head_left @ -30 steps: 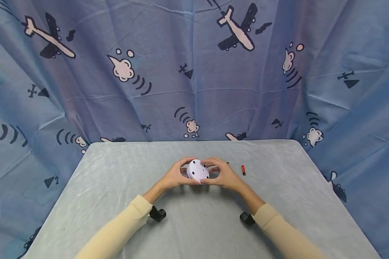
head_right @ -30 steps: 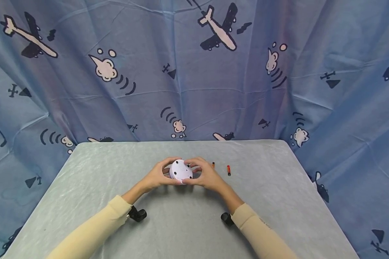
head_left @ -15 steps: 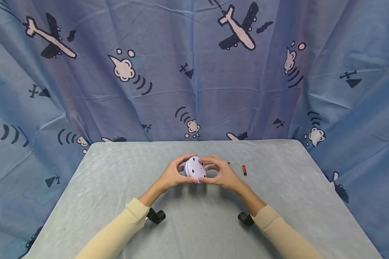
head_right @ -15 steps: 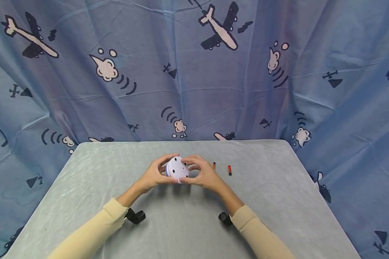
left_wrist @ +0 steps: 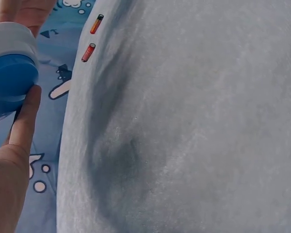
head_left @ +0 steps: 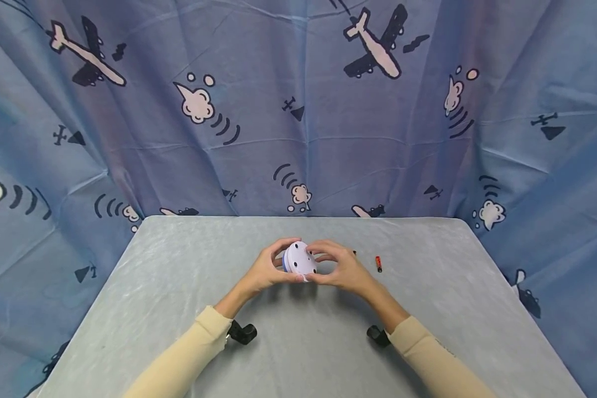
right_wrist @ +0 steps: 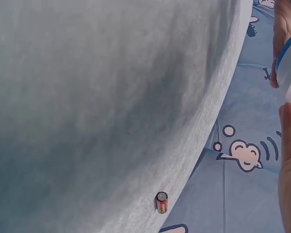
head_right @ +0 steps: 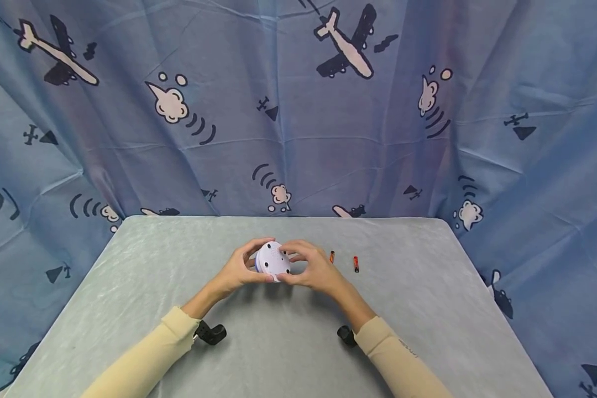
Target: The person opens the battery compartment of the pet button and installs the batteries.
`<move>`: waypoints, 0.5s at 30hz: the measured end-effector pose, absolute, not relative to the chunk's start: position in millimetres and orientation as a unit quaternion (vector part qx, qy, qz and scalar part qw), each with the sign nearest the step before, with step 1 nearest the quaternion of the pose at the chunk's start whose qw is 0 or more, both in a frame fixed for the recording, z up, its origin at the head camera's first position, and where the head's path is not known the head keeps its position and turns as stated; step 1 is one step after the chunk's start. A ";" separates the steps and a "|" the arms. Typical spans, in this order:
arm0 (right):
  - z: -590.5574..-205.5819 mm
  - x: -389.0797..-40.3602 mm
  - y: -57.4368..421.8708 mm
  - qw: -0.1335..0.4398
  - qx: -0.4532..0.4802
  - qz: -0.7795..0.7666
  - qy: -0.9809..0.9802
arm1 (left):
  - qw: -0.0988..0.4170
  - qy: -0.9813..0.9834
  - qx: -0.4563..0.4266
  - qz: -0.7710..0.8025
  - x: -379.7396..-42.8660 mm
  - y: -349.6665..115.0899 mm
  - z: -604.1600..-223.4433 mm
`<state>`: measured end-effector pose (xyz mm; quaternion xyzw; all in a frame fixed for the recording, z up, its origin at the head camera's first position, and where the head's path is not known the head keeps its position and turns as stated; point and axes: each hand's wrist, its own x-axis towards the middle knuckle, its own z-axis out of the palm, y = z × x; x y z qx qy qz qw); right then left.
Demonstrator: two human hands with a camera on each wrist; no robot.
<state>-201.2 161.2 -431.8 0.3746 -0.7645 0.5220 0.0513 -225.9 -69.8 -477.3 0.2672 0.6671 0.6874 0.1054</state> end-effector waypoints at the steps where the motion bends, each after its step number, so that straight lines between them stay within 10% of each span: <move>1: -431.5 -201.8 160.9 0.050 0.377 0.520 -0.765 | 0.104 0.668 0.265 0.687 -226.1 -69.9 -477.9; 15: -449.3 -216.2 163.7 0.042 0.386 0.488 -0.782 | 0.112 0.674 0.265 0.680 -229.6 -67.4 -479.3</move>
